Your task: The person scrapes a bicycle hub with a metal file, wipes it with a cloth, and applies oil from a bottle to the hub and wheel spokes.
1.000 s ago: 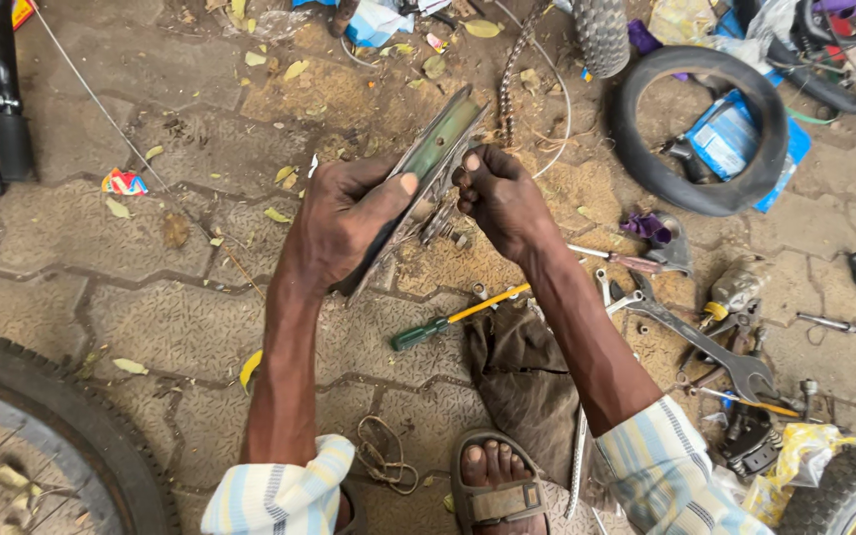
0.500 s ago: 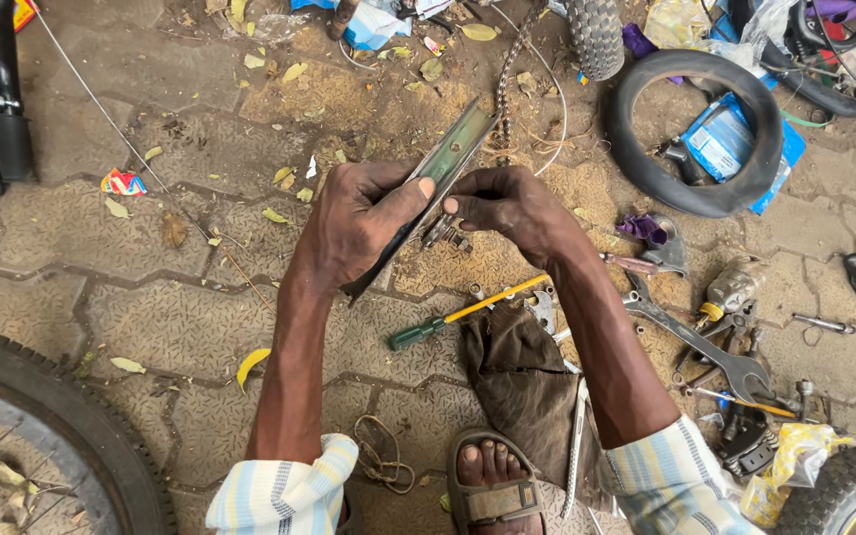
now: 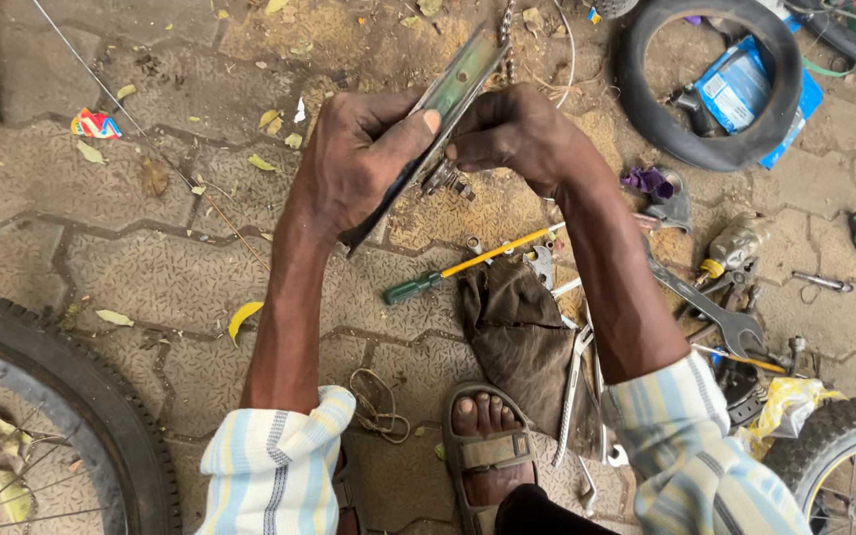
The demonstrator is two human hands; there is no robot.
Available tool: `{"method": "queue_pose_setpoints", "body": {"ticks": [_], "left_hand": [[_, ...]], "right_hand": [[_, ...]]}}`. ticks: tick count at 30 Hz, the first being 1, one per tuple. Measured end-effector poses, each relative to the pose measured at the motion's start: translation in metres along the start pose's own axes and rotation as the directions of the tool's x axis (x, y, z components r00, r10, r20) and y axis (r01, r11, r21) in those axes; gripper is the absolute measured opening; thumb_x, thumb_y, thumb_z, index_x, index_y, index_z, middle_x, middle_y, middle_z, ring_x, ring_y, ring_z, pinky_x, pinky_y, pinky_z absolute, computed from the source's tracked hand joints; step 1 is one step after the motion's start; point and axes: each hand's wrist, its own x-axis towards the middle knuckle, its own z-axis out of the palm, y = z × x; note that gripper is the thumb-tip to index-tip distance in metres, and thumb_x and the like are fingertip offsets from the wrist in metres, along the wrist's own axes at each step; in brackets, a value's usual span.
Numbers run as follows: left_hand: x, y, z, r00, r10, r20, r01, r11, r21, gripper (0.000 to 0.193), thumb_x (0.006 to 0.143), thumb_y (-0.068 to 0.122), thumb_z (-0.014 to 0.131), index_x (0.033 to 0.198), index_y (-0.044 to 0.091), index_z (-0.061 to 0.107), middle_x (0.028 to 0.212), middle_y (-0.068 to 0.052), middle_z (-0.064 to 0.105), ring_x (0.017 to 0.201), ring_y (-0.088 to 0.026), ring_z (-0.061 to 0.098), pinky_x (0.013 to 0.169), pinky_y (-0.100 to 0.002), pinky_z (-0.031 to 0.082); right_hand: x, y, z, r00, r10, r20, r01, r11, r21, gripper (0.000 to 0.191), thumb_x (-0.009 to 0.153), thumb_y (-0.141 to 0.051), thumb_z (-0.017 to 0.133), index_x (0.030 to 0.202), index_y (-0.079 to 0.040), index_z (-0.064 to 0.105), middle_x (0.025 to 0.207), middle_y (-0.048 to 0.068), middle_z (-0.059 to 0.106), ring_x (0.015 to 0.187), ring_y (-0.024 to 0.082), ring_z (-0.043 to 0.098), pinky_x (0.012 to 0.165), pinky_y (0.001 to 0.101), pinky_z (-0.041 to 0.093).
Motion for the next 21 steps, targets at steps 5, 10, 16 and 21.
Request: {"method": "queue_pose_setpoints", "body": {"ticks": [5,10,16,21], "left_hand": [[0.002,-0.002,0.009,0.999,0.006,-0.040,-0.009,0.997,-0.072,0.043,0.106,0.040,0.053,0.105,0.007,0.080,0.063,0.005,0.059,0.046,-0.007,0.045,0.038,-0.031,0.034],[0.000,-0.006,0.007,0.988,-0.023,-0.150,0.015,0.998,-0.055,0.041,0.105,0.040,0.054,0.103,0.007,0.079,0.059,0.002,0.058,0.046,-0.008,0.047,0.039,-0.032,0.035],[-0.004,-0.006,-0.001,0.997,-0.029,-0.072,0.022,0.995,-0.097,0.042,0.105,0.039,0.057,0.096,0.005,0.078,0.063,0.001,0.063,0.048,-0.007,0.050,0.040,-0.031,0.037],[-0.002,0.001,-0.002,0.993,-0.107,-0.048,0.102,0.990,-0.095,0.039,0.102,0.038,0.058,0.095,0.006,0.080,0.060,-0.002,0.065,0.045,-0.008,0.049,0.039,-0.031,0.035]], "right_hand": [[0.007,0.012,0.017,0.985,-0.110,-0.130,0.110,0.994,-0.001,0.003,0.093,-0.005,0.068,0.092,-0.002,0.069,0.079,0.006,0.068,0.071,0.015,0.062,0.069,0.0300,0.056],[0.017,0.027,0.039,0.945,-0.112,-0.307,0.036,0.969,-0.243,0.016,0.102,-0.014,0.065,0.100,0.002,0.063,0.078,0.010,0.058,0.068,0.018,0.048,0.064,0.0371,0.046],[0.035,0.044,0.032,0.983,0.122,-0.135,-0.083,0.961,0.265,0.023,0.101,-0.017,0.065,0.111,0.004,0.066,0.089,0.011,0.065,0.075,0.018,0.053,0.070,0.0332,0.051],[0.032,0.052,0.036,0.978,0.001,-0.207,0.044,0.977,0.209,0.044,0.103,-0.017,0.059,0.141,0.004,0.049,0.125,0.016,0.062,0.102,0.015,0.061,0.088,0.0297,0.051]]}}
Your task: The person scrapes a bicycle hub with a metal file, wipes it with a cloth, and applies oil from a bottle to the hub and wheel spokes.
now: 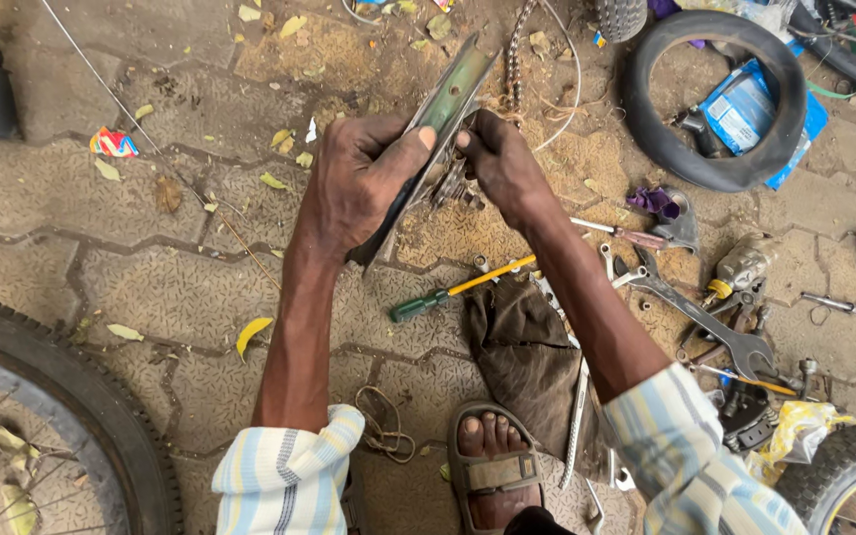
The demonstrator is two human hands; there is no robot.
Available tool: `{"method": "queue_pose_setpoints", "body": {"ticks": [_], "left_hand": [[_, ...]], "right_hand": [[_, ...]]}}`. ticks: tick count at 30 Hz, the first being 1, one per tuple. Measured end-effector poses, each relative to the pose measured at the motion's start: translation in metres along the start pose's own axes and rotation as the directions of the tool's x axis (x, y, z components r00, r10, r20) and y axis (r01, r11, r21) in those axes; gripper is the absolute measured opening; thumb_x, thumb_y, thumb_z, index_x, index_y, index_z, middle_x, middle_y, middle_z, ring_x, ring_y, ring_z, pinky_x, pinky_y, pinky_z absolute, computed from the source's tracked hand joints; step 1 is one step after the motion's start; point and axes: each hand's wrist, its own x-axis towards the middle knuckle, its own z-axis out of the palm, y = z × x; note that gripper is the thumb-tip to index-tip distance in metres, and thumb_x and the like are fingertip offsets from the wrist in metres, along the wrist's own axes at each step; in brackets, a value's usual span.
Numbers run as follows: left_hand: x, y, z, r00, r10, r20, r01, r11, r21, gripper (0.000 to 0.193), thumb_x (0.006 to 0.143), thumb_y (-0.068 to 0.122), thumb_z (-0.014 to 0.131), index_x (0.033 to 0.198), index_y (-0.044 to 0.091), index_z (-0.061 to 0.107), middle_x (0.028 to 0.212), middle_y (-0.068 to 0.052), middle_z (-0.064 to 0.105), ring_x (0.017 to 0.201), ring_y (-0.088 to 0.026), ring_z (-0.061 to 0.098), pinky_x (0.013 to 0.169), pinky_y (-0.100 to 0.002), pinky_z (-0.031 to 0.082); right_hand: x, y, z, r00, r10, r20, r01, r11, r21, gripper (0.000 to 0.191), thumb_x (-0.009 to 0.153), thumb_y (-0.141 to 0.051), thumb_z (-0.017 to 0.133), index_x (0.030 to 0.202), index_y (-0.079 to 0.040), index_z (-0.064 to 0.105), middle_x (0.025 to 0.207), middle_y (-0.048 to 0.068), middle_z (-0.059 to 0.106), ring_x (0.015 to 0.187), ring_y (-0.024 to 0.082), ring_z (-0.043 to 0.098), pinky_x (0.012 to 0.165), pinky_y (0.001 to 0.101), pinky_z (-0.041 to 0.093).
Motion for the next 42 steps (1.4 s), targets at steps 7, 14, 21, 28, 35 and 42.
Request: {"method": "queue_pose_setpoints", "body": {"ticks": [7,14,21,28,35,42], "left_hand": [[-0.005,0.004,-0.003,1.000,-0.001,-0.029,-0.002,0.997,-0.083,0.041,0.101,0.039,0.057,0.104,0.004,0.079,0.072,-0.004,0.074,0.049,-0.006,0.055,0.041,-0.029,0.042],[-0.009,-0.002,-0.011,0.997,-0.038,-0.061,0.036,0.999,-0.031,0.042,0.099,0.041,0.059,0.115,0.006,0.077,0.072,-0.006,0.075,0.045,-0.009,0.053,0.036,-0.033,0.038],[-0.029,0.004,-0.018,0.992,0.098,-0.084,-0.104,0.992,-0.069,0.041,0.105,0.049,0.065,0.119,0.013,0.079,0.090,-0.002,0.080,0.077,-0.008,0.072,0.067,-0.031,0.057],[-0.031,0.010,-0.018,1.000,0.018,-0.026,-0.020,0.995,-0.100,0.034,0.101,0.042,0.067,0.114,0.013,0.080,0.092,-0.003,0.082,0.068,-0.009,0.067,0.058,-0.030,0.051],[-0.029,0.011,-0.016,0.998,0.064,0.017,-0.063,0.996,-0.060,0.043,0.102,0.047,0.065,0.111,0.008,0.081,0.098,-0.009,0.076,0.079,-0.015,0.068,0.065,-0.032,0.053],[0.010,0.048,0.001,0.996,0.074,-0.050,-0.044,0.894,0.447,0.057,0.090,0.042,0.083,0.114,-0.006,0.062,0.096,-0.015,0.064,0.073,-0.021,0.064,0.052,-0.043,0.056]], "right_hand": [[-0.014,-0.008,0.009,0.995,0.029,-0.091,-0.036,0.996,-0.077,0.034,0.109,-0.021,0.056,0.122,0.011,0.059,0.094,0.015,0.060,0.078,0.019,0.054,0.066,0.0334,0.052],[-0.005,-0.012,0.009,0.995,0.102,0.024,-0.092,0.734,0.673,0.019,0.096,-0.001,0.061,0.115,0.002,0.060,0.095,0.011,0.062,0.072,0.014,0.055,0.064,0.0282,0.052],[0.011,-0.044,-0.046,0.983,0.061,-0.173,0.098,0.625,0.774,0.024,0.092,0.018,0.053,0.111,0.003,0.057,0.093,0.017,0.066,0.074,0.018,0.060,0.064,0.0274,0.054],[-0.032,-0.037,-0.045,0.989,-0.149,-0.016,0.133,0.923,-0.361,0.027,0.096,-0.006,0.062,0.121,-0.006,0.072,0.119,0.014,0.075,0.104,0.024,0.073,0.092,0.0378,0.058],[-0.044,-0.048,-0.007,0.995,0.053,0.080,-0.018,0.925,-0.380,0.024,0.092,-0.026,0.075,0.100,-0.004,0.080,0.087,0.013,0.078,0.078,0.023,0.068,0.075,0.0469,0.055],[-0.034,-0.028,0.007,0.966,-0.235,0.104,0.245,0.722,-0.647,0.012,0.092,-0.006,0.063,0.084,-0.003,0.071,0.075,0.013,0.072,0.055,0.024,0.064,0.053,0.0396,0.056]]}}
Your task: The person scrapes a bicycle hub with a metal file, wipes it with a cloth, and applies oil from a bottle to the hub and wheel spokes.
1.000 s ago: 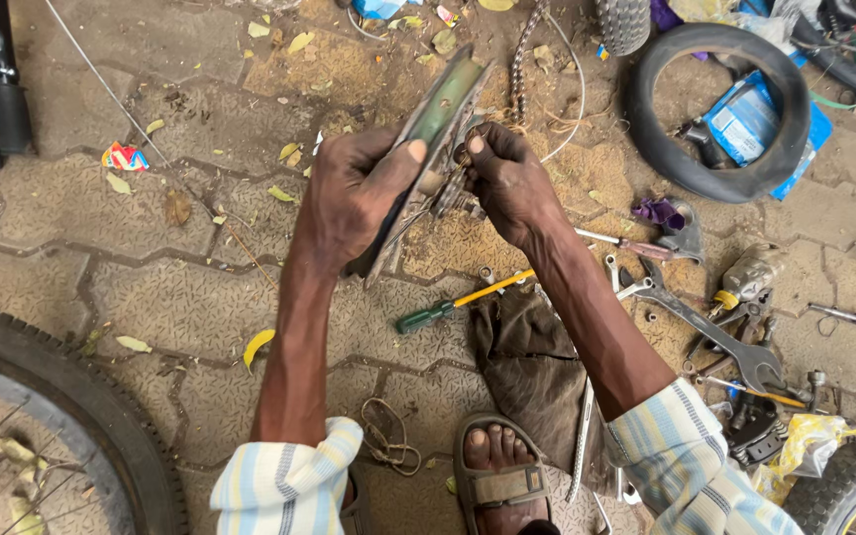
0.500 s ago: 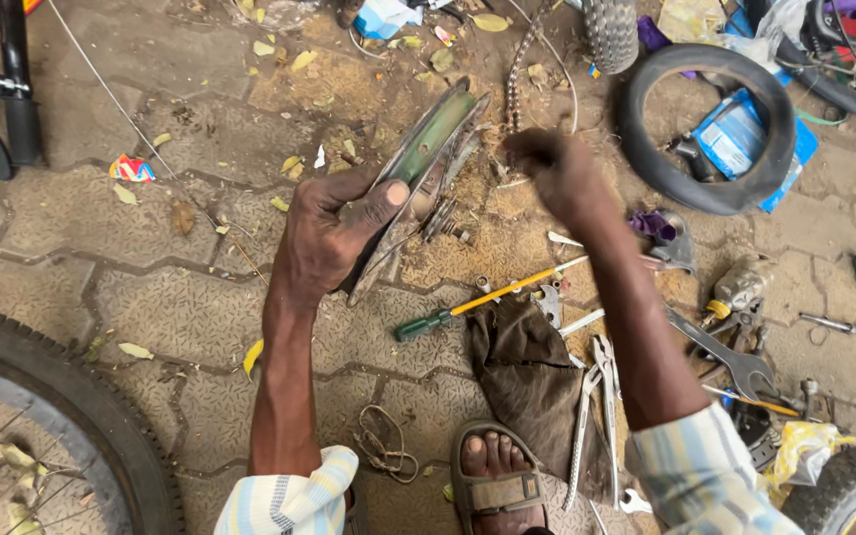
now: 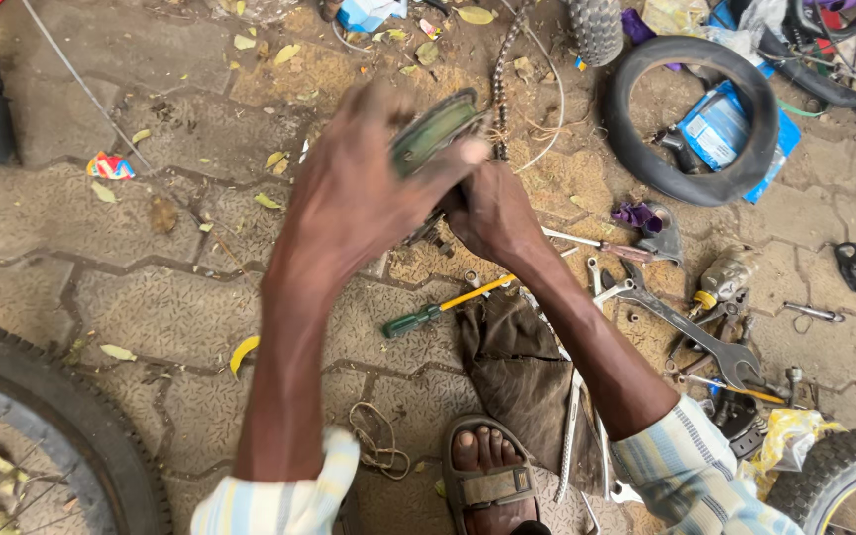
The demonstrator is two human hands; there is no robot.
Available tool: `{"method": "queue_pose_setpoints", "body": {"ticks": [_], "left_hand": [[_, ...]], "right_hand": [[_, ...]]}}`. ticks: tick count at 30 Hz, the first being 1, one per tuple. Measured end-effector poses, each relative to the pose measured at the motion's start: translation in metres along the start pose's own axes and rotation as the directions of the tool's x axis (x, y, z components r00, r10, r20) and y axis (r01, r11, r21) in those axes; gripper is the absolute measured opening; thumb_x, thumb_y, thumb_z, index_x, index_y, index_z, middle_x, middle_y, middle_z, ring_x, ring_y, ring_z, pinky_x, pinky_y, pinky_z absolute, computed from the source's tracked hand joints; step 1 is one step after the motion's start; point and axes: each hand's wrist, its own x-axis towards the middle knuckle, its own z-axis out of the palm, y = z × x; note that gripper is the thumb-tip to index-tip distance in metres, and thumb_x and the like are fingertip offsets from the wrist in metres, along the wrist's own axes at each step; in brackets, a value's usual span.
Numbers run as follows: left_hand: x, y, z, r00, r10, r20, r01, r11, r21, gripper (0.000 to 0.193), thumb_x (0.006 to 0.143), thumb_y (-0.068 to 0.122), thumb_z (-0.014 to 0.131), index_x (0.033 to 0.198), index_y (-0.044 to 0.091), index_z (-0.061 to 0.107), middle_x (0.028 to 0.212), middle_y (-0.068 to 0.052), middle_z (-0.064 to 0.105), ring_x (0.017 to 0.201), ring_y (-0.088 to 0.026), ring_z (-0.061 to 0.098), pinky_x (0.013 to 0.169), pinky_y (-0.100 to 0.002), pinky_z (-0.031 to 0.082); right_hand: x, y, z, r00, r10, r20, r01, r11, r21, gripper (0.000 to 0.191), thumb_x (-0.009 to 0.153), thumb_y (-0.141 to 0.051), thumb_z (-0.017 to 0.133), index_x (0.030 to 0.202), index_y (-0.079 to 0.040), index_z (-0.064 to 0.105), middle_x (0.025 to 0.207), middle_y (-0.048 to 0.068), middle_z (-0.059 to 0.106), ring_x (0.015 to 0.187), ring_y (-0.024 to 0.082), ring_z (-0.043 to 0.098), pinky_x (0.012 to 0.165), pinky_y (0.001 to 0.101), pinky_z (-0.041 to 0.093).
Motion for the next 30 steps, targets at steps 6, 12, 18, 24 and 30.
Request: {"method": "queue_pose_setpoints", "body": {"ticks": [6,12,18,24,30], "left_hand": [[0.009,-0.013,0.008,0.995,-0.036,-0.098,0.065,0.948,0.311,0.011,0.101,0.006,0.066,0.112,0.004,0.068,0.074,-0.011,0.068,0.047,-0.015,0.060,0.041,-0.037,0.049],[-0.023,-0.046,0.022,0.988,-0.084,-0.129,0.100,0.987,0.122,0.006,0.098,0.004,0.062,0.100,0.009,0.062,0.079,-0.004,0.071,0.060,-0.013,0.067,0.056,-0.037,0.056],[-0.038,-0.062,0.027,0.963,0.104,-0.250,-0.059,0.982,0.182,0.011,0.098,0.009,0.066,0.097,0.010,0.055,0.082,-0.005,0.069,0.071,-0.018,0.069,0.066,-0.039,0.060],[-0.040,-0.064,0.030,0.973,0.033,-0.230,0.001,0.989,0.146,0.012,0.101,0.009,0.066,0.095,0.012,0.057,0.078,-0.003,0.069,0.068,-0.017,0.069,0.061,-0.037,0.060],[-0.042,-0.071,0.014,0.968,-0.017,-0.251,0.037,0.996,0.076,0.016,0.103,0.015,0.072,0.097,0.009,0.058,0.072,-0.002,0.064,0.066,-0.016,0.068,0.058,-0.034,0.058]], "right_hand": [[0.002,-0.004,0.031,0.974,-0.061,-0.220,0.062,0.998,-0.002,0.016,0.099,0.001,0.053,0.089,0.001,0.064,0.079,0.018,0.069,0.055,0.022,0.060,0.047,0.0375,0.053],[0.005,0.010,0.042,0.929,0.072,-0.362,-0.072,0.997,0.011,0.017,0.107,-0.003,0.047,0.097,0.003,0.059,0.088,0.018,0.066,0.054,0.022,0.054,0.040,0.0349,0.049],[0.006,0.018,0.044,0.892,0.448,-0.067,-0.328,0.741,0.586,0.016,0.104,-0.011,0.048,0.104,-0.002,0.061,0.090,0.009,0.066,0.068,0.014,0.062,0.060,0.0310,0.060],[-0.008,0.027,0.027,0.902,0.430,0.042,-0.187,0.302,0.935,0.010,0.105,-0.006,0.056,0.108,0.001,0.062,0.094,0.009,0.058,0.083,0.019,0.055,0.079,0.0348,0.057],[0.006,0.079,0.009,0.897,0.441,-0.031,-0.216,0.498,0.840,0.019,0.107,-0.009,0.057,0.116,0.007,0.063,0.099,0.011,0.064,0.084,0.019,0.055,0.082,0.0317,0.055]]}}
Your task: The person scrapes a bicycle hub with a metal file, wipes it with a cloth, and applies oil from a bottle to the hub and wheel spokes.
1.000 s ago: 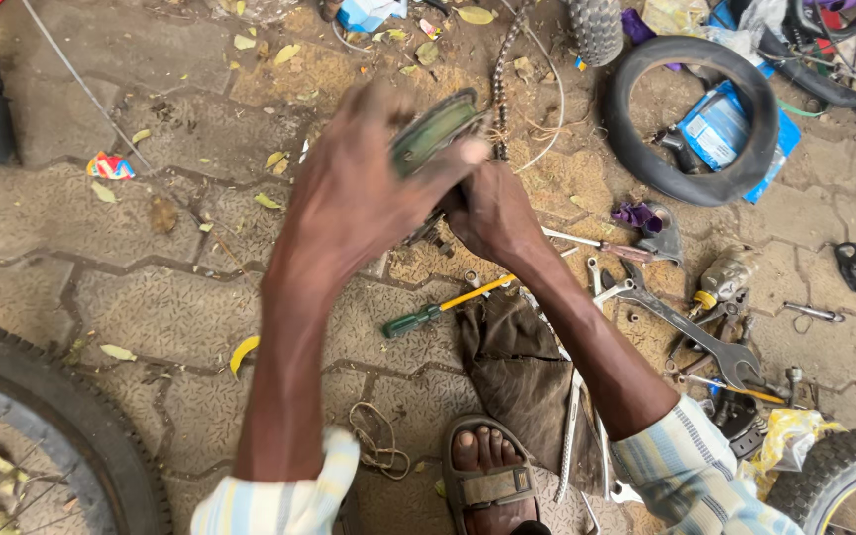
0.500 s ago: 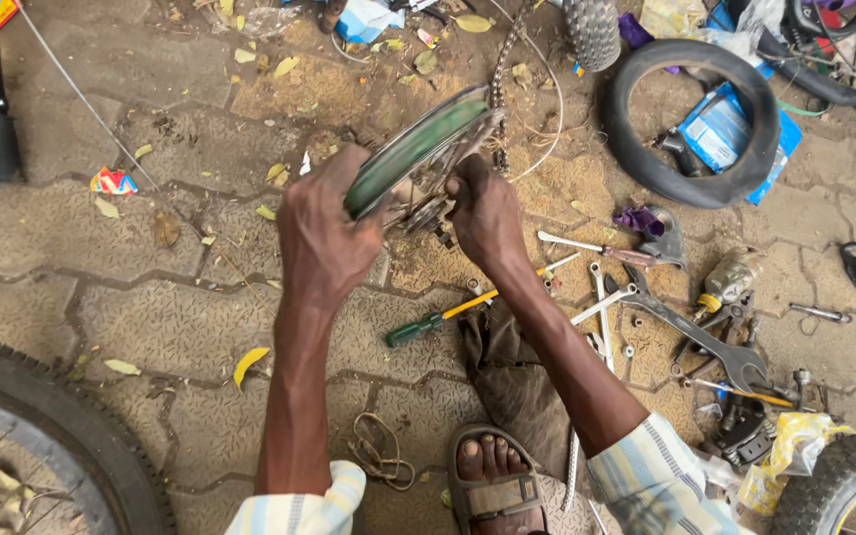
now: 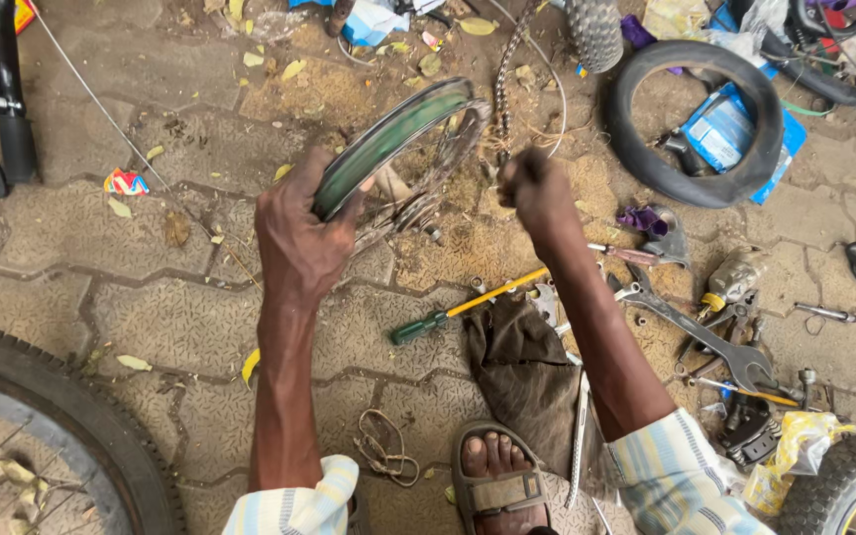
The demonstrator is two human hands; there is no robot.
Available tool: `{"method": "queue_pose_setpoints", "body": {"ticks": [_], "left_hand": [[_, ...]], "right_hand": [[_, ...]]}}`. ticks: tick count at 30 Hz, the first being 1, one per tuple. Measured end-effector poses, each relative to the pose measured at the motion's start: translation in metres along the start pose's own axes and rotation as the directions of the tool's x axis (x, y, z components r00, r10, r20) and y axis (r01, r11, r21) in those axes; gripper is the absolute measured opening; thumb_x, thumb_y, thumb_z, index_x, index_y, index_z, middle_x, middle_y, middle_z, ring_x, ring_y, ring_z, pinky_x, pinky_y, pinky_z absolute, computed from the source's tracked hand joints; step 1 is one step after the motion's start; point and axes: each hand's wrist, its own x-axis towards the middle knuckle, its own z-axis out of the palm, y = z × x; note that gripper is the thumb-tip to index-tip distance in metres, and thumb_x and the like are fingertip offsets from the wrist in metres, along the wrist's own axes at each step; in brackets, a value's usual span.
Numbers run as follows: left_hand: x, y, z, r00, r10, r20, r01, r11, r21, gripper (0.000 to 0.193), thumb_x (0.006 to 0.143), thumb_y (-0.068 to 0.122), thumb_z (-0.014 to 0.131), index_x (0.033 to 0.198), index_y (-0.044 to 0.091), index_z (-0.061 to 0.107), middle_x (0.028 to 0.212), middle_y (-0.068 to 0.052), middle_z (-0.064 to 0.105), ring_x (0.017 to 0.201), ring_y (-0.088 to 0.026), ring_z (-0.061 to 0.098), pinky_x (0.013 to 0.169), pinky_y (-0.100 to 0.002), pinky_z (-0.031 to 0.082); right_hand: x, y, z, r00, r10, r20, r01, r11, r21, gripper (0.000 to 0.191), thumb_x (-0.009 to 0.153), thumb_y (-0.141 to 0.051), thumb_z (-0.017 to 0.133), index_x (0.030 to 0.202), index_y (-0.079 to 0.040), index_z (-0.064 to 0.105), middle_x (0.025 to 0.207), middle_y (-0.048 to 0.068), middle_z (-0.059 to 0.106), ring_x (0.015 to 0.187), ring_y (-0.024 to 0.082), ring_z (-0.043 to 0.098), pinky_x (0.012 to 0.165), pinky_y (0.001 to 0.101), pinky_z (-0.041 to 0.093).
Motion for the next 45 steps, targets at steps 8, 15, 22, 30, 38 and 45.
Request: {"method": "queue_pose_setpoints", "body": {"ticks": [8,15,22,30,38,45], "left_hand": [[-0.004,-0.002,0.003,0.999,0.010,-0.038,-0.011,1.000,-0.014,0.014,0.102,0.015,0.071,0.097,0.009,0.059,0.069,0.000,0.059,0.063,-0.013,0.064,0.057,-0.033,0.056],[-0.011,-0.006,0.023,0.997,-0.034,-0.063,0.040,0.994,0.101,0.028,0.107,0.029,0.068,0.091,0.009,0.059,0.063,-0.003,0.056,0.052,-0.014,0.058,0.054,-0.033,0.051],[-0.027,-0.006,0.032,0.936,0.165,-0.310,-0.178,0.984,-0.014,0.025,0.111,0.032,0.059,0.097,0.011,0.057,0.087,-0.005,0.062,0.078,-0.017,0.065,0.070,-0.035,0.057],[0.014,0.039,-0.024,1.000,-0.025,-0.010,0.024,0.998,-0.060,0.059,0.096,0.053,0.066,0.115,-0.001,0.055,0.094,-0.008,0.065,0.072,-0.020,0.066,0.054,-0.039,0.057],[0.050,0.039,-0.033,0.921,-0.135,0.365,0.101,0.989,0.112,0.051,0.100,0.060,0.054,0.096,0.010,0.067,0.061,0.000,0.051,0.049,-0.014,0.048,0.047,-0.039,0.046],[0.048,0.017,-0.030,0.956,-0.225,0.189,0.199,0.969,0.146,0.051,0.112,0.056,0.046,0.108,0.007,0.059,0.071,0.000,0.053,0.057,-0.011,0.052,0.051,-0.036,0.048]], "right_hand": [[-0.044,-0.021,0.045,0.995,0.037,0.088,-0.007,0.947,-0.321,0.038,0.099,-0.033,0.063,0.122,-0.003,0.067,0.112,0.018,0.072,0.096,0.025,0.072,0.083,0.0388,0.061],[-0.054,-0.054,0.075,0.996,0.073,0.049,-0.058,0.966,-0.252,0.028,0.087,-0.022,0.072,0.101,0.002,0.074,0.102,0.020,0.078,0.088,0.029,0.074,0.079,0.0433,0.065],[-0.034,-0.056,0.061,0.996,0.064,0.056,-0.056,0.991,-0.125,0.019,0.093,-0.015,0.068,0.099,0.003,0.070,0.095,0.018,0.074,0.081,0.025,0.073,0.075,0.0395,0.066],[-0.037,-0.062,0.071,0.968,-0.065,0.241,0.174,0.869,-0.463,0.021,0.105,-0.020,0.054,0.098,-0.004,0.066,0.084,0.011,0.067,0.069,0.019,0.058,0.067,0.0361,0.053],[-0.049,-0.022,0.048,0.912,0.063,0.404,-0.287,0.802,0.523,0.012,0.097,-0.003,0.062,0.109,-0.001,0.063,0.087,0.007,0.063,0.077,0.016,0.058,0.071,0.0317,0.051],[0.003,-0.017,-0.041,0.866,-0.475,0.158,0.489,0.734,-0.471,0.050,0.078,0.018,0.055,0.122,-0.002,0.068,0.128,0.028,0.058,0.111,0.038,0.058,0.095,0.0504,0.055]]}}
